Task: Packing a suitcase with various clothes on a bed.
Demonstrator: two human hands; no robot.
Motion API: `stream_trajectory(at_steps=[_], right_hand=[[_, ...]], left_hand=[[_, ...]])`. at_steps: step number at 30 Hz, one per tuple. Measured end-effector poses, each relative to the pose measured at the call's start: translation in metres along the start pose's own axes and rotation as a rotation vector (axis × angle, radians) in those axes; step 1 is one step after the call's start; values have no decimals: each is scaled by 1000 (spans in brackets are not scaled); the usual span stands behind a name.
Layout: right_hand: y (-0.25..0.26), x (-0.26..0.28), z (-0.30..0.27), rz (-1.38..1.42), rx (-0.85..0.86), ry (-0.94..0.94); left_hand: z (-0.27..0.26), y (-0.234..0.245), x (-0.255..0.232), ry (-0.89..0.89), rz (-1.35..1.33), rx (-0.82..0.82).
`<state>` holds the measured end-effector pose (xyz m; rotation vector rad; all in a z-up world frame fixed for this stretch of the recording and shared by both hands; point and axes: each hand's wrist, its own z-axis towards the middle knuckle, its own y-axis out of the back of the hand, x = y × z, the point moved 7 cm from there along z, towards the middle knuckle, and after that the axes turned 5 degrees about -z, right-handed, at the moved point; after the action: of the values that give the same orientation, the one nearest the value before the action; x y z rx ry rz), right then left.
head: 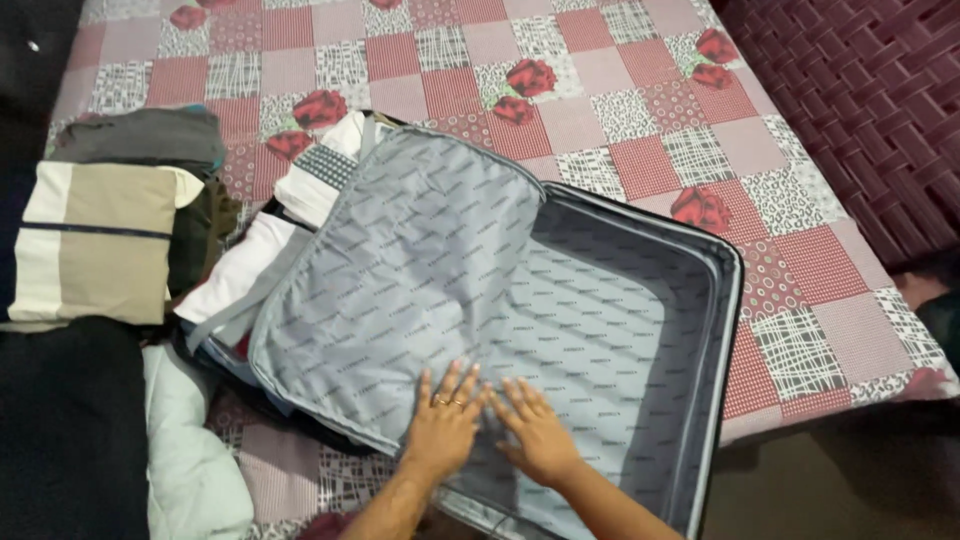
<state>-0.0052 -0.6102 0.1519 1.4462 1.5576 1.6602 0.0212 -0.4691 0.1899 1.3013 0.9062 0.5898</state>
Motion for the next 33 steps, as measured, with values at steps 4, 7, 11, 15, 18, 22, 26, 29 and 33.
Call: stream_trajectory(at_steps=[4, 7, 11, 15, 18, 22, 26, 29, 33], right_hand=[[9, -78, -69, -330, 354, -329], [25, -143, -119, -509, 444, -512], [36, -147, -134, -562, 459, -576], [10, -163, -140, -562, 385, -545], [18, -165, -144, -581, 314, -513], [28, -171, -137, -538, 320, -513], [-7, -208, -128, -574, 303, -475], [-19, -219, -123, -626, 321, -458], [-29, -212, -122, -681, 430, -497]], left_hand=[[-13, -52, 22, 161, 379, 285], [-17, -23, 22, 297, 357, 225], [-27, -7, 15, 459, 299, 247], [-36, -3, 19, 589, 261, 159], [-36, 4, 12, 633, 264, 126], [-36, -4, 13, 674, 256, 165], [-34, -21, 23, 695, 195, 62], [-41, -11, 15, 657, 138, 20], [-51, -15, 10, 611, 33, -39]])
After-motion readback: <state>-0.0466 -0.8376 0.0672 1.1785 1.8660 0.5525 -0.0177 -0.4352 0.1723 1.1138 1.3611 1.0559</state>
